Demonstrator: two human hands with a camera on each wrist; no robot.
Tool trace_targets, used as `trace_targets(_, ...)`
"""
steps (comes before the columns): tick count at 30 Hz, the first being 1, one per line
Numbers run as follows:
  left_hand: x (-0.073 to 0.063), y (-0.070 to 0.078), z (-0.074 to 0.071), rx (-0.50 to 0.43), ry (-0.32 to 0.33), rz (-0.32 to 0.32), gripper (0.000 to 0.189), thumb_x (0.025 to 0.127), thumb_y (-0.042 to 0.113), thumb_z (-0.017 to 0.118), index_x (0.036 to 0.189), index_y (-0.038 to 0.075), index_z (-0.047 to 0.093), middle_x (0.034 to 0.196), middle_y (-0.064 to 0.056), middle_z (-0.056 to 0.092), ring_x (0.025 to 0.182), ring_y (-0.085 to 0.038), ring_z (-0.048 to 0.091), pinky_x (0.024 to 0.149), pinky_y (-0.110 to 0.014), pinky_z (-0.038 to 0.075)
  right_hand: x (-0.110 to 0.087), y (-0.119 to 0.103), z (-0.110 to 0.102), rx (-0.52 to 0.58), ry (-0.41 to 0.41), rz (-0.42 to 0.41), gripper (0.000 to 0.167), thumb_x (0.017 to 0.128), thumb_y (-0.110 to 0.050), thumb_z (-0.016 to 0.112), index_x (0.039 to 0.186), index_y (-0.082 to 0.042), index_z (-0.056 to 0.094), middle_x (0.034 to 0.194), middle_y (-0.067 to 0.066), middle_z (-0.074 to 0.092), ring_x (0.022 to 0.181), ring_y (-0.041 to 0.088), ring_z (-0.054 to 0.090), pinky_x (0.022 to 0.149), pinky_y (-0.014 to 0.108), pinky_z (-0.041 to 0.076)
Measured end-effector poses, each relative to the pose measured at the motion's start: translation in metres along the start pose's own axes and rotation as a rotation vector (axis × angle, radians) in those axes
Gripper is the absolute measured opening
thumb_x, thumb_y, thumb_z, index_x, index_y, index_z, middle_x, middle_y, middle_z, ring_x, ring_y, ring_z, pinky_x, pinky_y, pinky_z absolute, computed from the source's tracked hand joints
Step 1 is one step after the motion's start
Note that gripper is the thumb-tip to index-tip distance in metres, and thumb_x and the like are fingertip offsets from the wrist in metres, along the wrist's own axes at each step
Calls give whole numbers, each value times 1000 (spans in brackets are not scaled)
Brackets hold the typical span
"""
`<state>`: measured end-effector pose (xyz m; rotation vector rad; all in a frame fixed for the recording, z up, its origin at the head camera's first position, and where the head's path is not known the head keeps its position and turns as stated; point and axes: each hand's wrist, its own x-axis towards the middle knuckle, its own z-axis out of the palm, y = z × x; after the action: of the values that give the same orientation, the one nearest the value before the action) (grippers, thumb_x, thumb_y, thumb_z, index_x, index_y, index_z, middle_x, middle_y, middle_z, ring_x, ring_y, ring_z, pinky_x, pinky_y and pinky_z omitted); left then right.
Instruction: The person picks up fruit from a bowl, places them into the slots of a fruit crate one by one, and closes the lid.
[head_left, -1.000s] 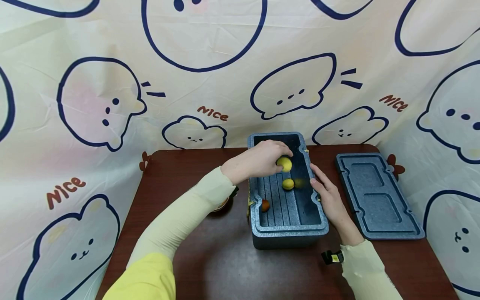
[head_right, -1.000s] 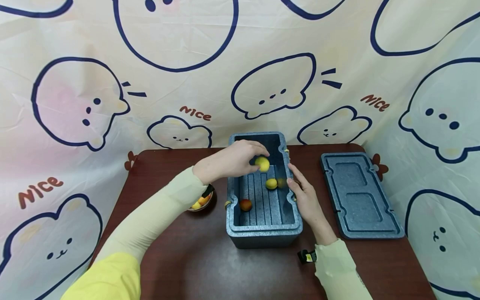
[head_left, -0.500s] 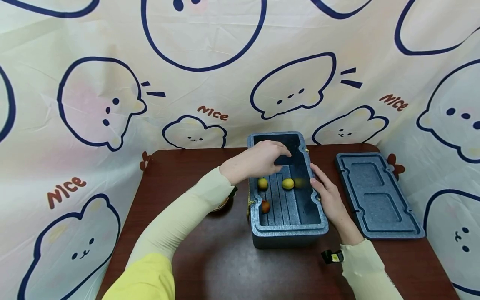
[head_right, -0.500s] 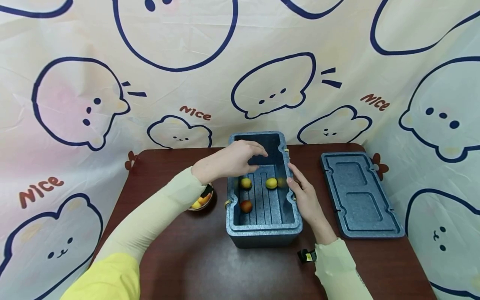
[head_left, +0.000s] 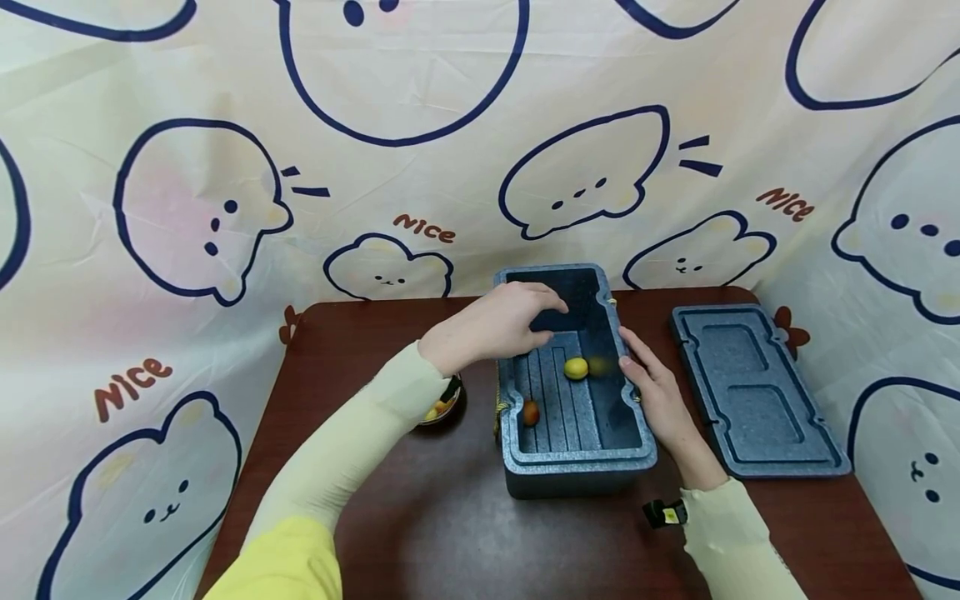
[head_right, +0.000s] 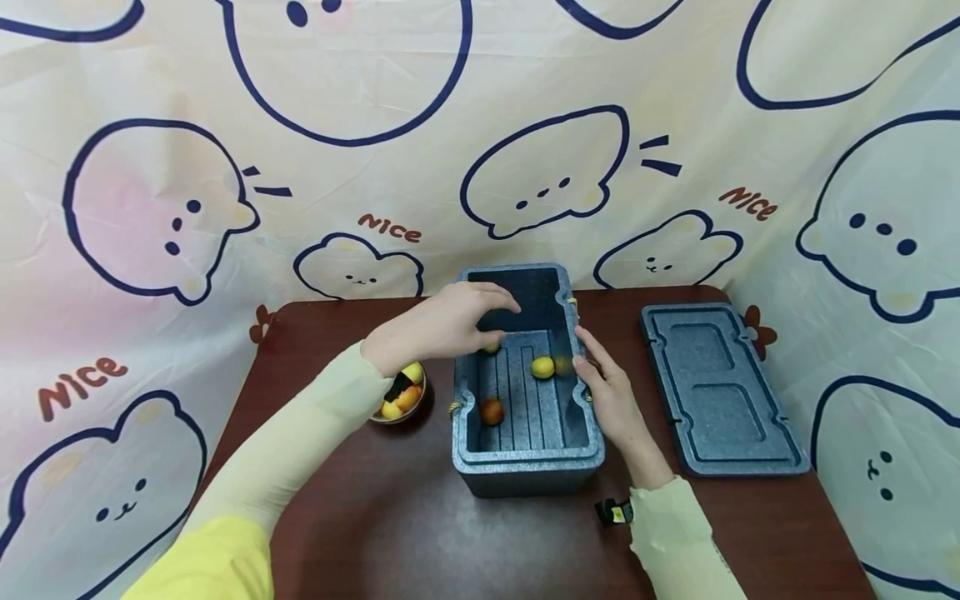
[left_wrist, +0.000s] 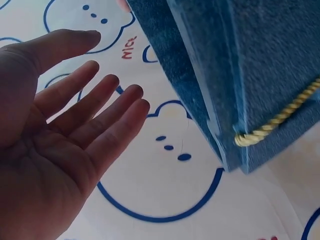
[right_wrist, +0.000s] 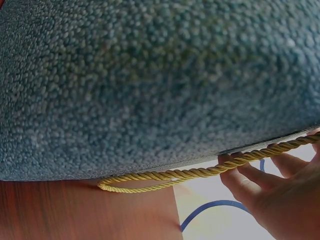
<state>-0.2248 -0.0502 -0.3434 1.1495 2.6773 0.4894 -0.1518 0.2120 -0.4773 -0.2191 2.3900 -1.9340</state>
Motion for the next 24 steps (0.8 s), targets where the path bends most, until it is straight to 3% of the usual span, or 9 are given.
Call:
trace_targets(8,-32,-23,-5,-46,132,-36,39,97,20,69,134,10,64,139,-7,61,116,-21,62,100,-35,51,0,-1,0,-15,0,-7,54,110,-35,42,160,-22,31,165,2,26,151,25,22,118,60,20)
trace_targets(13,-56,-42,-5,-82,199,-92,43,96,21,70,136,8,62,140,-8,60,122,-24,59,105,-40,48,0,-1,0,-14,-3,-4,54,110,-35,42,160,-22,30,166,2,25,150,25,22,119,59,20)
trace_targets(24,-101,-87,20,-115,279,-271,42,96,24,70,135,11,63,140,-10,60,130,-30,54,110,-49,43,-1,-1,0,-8,-2,-2,54,110,-35,42,161,-22,30,166,2,25,150,25,22,120,54,21)
